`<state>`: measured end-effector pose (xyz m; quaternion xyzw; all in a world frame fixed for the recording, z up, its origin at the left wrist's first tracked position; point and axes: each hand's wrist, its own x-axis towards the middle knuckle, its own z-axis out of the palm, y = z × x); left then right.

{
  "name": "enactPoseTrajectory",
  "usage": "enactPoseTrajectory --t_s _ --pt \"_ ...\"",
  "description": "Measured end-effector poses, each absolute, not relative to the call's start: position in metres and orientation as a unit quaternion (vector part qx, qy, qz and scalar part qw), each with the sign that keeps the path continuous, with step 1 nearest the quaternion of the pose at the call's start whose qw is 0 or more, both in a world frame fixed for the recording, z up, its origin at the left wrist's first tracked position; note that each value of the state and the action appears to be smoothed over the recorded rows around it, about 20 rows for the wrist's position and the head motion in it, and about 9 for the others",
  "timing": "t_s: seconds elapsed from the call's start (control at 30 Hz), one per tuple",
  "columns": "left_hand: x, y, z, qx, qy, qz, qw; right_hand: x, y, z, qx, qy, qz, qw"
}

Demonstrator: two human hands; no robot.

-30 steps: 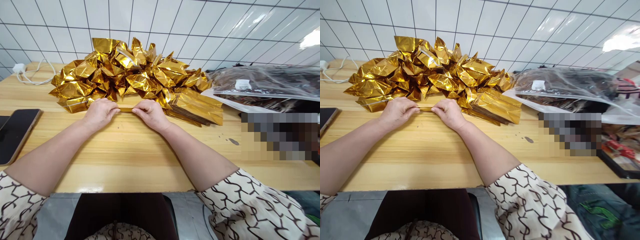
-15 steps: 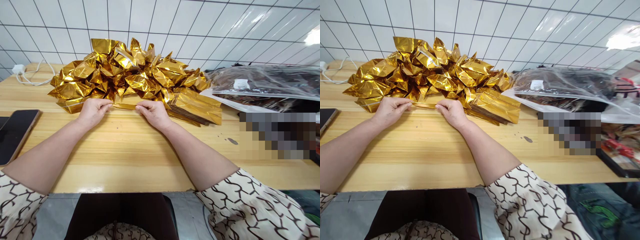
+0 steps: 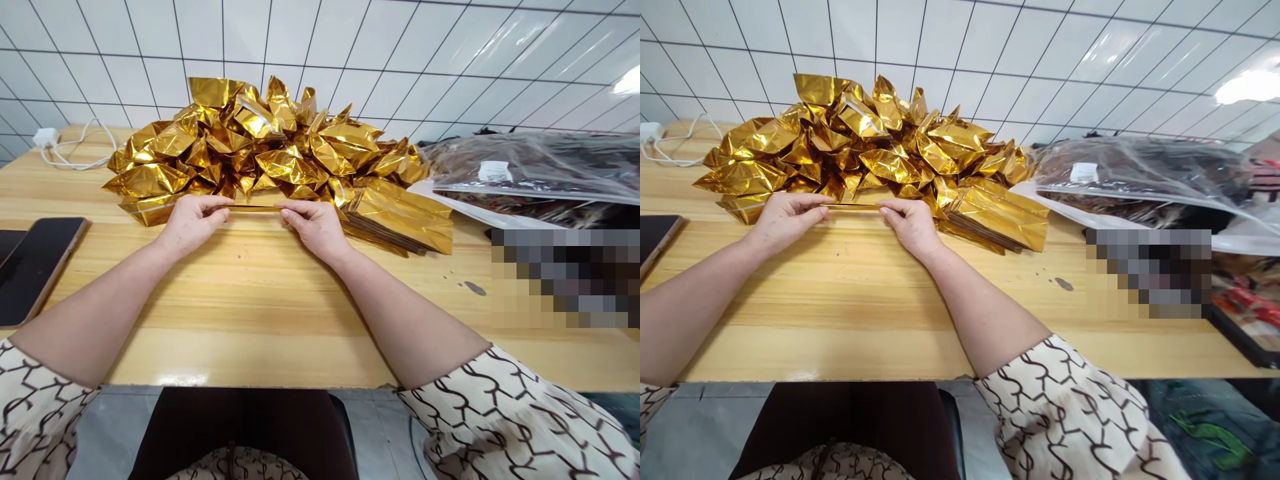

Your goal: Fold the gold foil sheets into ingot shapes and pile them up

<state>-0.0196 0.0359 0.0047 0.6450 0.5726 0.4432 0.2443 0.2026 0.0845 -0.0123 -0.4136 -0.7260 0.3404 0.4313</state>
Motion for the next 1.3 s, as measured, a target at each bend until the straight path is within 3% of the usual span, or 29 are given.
enactPoseTrajectory --t_s 0.6,0.93,1.3 --pt "-0.013 0.037 0.005 0.566 0.588 0.466 0.341 0.202 0.079 -0.008 -0.414 -0.725 0.341 0.431" --pt "-0.012 0.036 0.003 0.59 0.574 0.479 0.306 0.202 0.08 -0.01 -0.426 -0.725 0.341 0.42" --pt "-0.008 0.036 0.006 0.578 0.599 0.478 0.282 0.201 0.079 -0.012 -0.403 -0.785 0.253 0.396"
